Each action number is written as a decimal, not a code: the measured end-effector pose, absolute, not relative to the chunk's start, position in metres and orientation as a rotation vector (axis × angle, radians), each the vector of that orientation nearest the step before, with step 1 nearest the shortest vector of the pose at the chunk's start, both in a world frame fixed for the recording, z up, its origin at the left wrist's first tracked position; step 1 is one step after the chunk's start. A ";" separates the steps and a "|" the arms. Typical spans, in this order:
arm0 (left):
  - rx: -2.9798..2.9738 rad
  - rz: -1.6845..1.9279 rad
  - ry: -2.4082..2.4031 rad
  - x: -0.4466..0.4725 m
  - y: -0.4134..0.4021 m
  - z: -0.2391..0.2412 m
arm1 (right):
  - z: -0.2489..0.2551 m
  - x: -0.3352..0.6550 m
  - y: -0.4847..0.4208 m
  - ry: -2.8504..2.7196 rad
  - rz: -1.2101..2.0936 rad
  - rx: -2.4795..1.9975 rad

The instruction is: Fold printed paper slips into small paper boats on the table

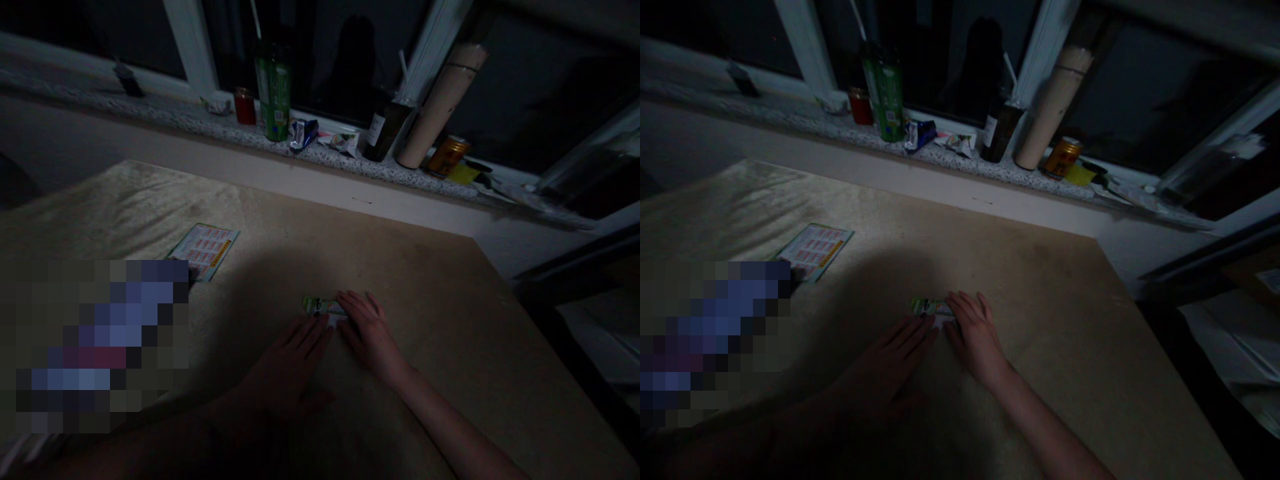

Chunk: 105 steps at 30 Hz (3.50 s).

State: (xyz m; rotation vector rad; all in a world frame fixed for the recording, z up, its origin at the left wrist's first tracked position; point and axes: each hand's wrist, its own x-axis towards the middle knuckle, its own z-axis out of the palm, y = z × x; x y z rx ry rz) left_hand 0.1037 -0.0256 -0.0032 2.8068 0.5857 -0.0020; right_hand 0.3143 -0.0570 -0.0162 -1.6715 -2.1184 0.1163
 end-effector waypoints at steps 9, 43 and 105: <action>2.813 -0.046 0.584 0.106 -0.023 -0.003 | -0.014 0.316 -0.059 -2.087 0.200 -1.584; 2.852 -0.020 0.686 0.104 -0.019 -0.018 | -0.013 0.310 -0.063 -2.287 0.125 -1.657; 2.783 -0.053 0.524 0.104 -0.001 -0.001 | -0.008 0.304 -0.075 -2.368 0.195 -1.528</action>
